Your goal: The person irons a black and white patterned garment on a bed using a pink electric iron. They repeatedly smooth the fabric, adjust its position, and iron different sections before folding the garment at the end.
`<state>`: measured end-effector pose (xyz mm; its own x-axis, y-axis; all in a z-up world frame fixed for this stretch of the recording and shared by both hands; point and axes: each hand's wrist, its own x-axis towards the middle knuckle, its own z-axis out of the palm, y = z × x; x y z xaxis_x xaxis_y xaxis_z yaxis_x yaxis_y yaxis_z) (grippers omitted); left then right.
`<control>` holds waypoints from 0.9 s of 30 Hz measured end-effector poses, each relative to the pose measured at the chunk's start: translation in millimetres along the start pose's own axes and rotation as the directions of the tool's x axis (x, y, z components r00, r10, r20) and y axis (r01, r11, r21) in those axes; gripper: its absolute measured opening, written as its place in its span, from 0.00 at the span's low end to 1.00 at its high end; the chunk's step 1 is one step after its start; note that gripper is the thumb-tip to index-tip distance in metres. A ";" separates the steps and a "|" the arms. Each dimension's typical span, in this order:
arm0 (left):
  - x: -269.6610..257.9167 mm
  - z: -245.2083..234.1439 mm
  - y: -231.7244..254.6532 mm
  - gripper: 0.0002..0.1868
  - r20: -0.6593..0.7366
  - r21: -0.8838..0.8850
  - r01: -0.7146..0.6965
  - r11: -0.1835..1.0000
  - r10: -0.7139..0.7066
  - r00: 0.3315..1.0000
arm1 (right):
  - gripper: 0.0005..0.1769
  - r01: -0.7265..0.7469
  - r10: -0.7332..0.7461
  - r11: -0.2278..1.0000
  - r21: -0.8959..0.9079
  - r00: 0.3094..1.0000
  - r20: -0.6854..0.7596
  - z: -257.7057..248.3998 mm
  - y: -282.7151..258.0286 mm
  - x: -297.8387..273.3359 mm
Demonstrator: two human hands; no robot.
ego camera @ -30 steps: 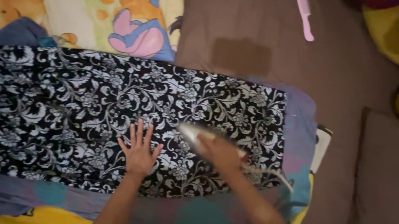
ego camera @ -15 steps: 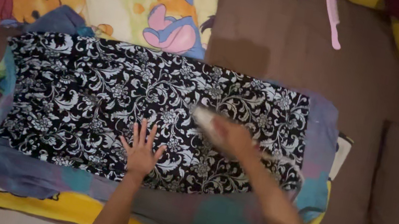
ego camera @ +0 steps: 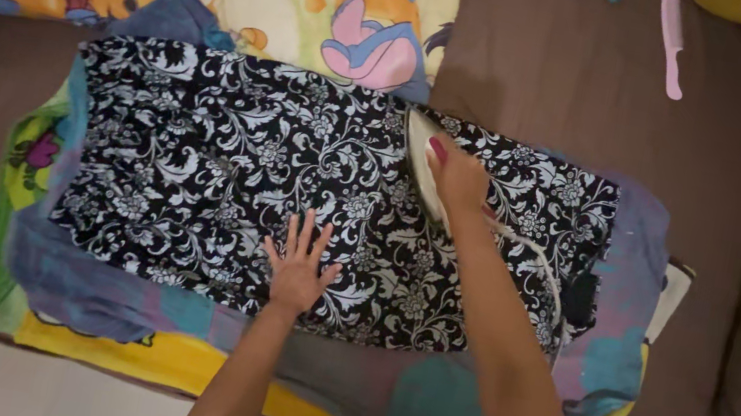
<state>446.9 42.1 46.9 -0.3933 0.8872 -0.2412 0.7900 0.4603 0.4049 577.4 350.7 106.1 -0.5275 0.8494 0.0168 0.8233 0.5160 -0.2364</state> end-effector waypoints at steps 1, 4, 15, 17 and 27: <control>-3.6 -2.7 -3.7 0.42 0.025 0.007 0.016 1.000 -0.016 1.000 | 0.17 0.006 -0.010 0.997 0.071 0.999 0.049 -3.6 -5.2 -11.7; -22.6 -6.4 -17.0 0.42 -0.109 -0.057 0.056 0.997 -0.062 0.992 | 0.20 -0.177 0.097 0.958 0.228 0.941 0.325 -16.3 -20.9 -76.0; -68.3 -41.2 -84.8 0.41 0.009 0.062 -0.015 0.998 0.014 1.000 | 0.27 0.169 -0.182 0.979 0.113 0.976 0.118 -22.2 -48.8 -188.8; -81.2 -48.4 -99.8 0.43 0.034 0.042 -0.076 0.996 0.075 0.997 | 0.23 -0.095 0.079 0.989 0.111 0.987 0.143 -12.1 -44.6 -151.5; -120.9 -65.2 -163.7 0.13 -0.150 -0.132 -0.285 0.949 0.265 0.952 | 0.21 -0.101 0.038 0.973 0.207 0.957 0.289 19.4 -157.0 -227.2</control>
<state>334.5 -138.5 67.2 -0.2355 0.9718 0.0104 0.8004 0.1879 0.5692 564.0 74.5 120.6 -0.5339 0.8001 -0.2736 0.8112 0.3932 -0.4329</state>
